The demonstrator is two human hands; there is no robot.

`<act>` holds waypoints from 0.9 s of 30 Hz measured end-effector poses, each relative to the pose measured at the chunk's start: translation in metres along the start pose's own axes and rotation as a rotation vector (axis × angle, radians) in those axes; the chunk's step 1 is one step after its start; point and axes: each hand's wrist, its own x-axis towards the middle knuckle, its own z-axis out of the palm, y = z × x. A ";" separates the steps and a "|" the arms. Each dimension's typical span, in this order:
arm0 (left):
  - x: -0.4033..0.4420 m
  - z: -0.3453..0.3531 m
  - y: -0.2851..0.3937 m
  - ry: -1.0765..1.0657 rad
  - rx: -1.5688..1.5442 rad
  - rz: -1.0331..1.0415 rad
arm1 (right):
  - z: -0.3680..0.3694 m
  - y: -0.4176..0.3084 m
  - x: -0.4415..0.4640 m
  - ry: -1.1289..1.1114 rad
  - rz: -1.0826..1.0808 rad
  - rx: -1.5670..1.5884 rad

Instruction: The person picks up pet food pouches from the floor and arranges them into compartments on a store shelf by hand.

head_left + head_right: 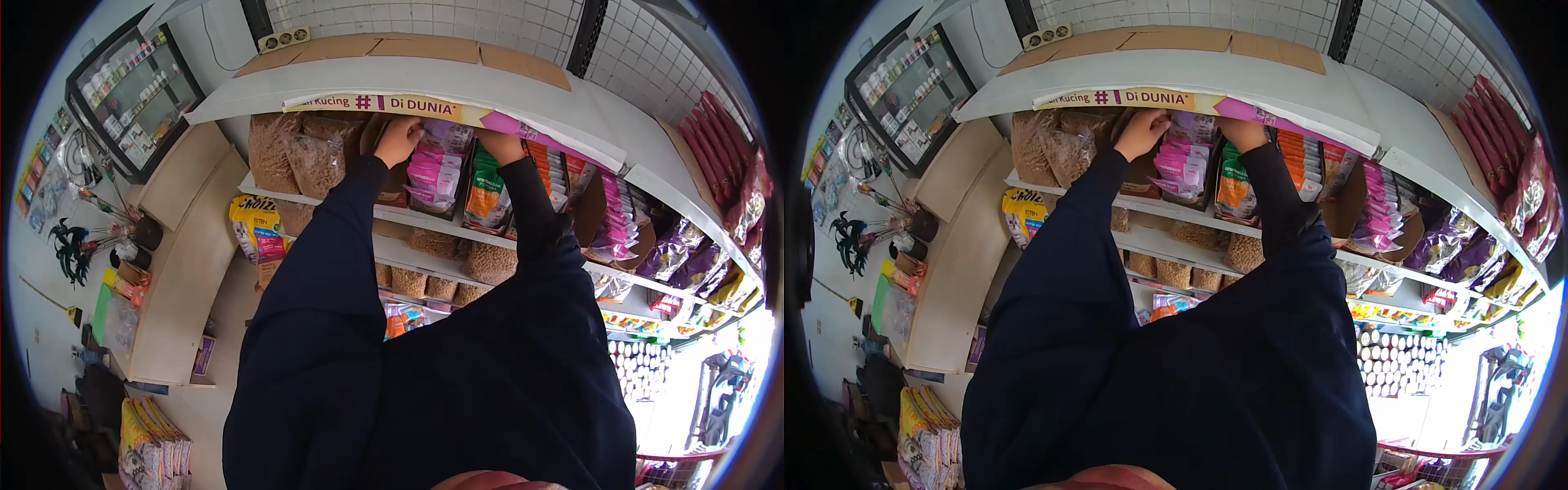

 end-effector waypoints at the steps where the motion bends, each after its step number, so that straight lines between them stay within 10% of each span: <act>1: 0.003 0.002 -0.005 -0.024 0.129 -0.018 | 0.002 0.001 0.001 0.001 -0.001 0.001; 21: 0.015 -0.004 -0.035 -0.129 0.353 0.026 | -0.001 -0.002 -0.024 -0.322 0.214 0.579; 27: 0.015 -0.008 -0.025 -0.206 0.172 0.038 | -0.001 0.000 -0.017 -0.366 0.047 0.135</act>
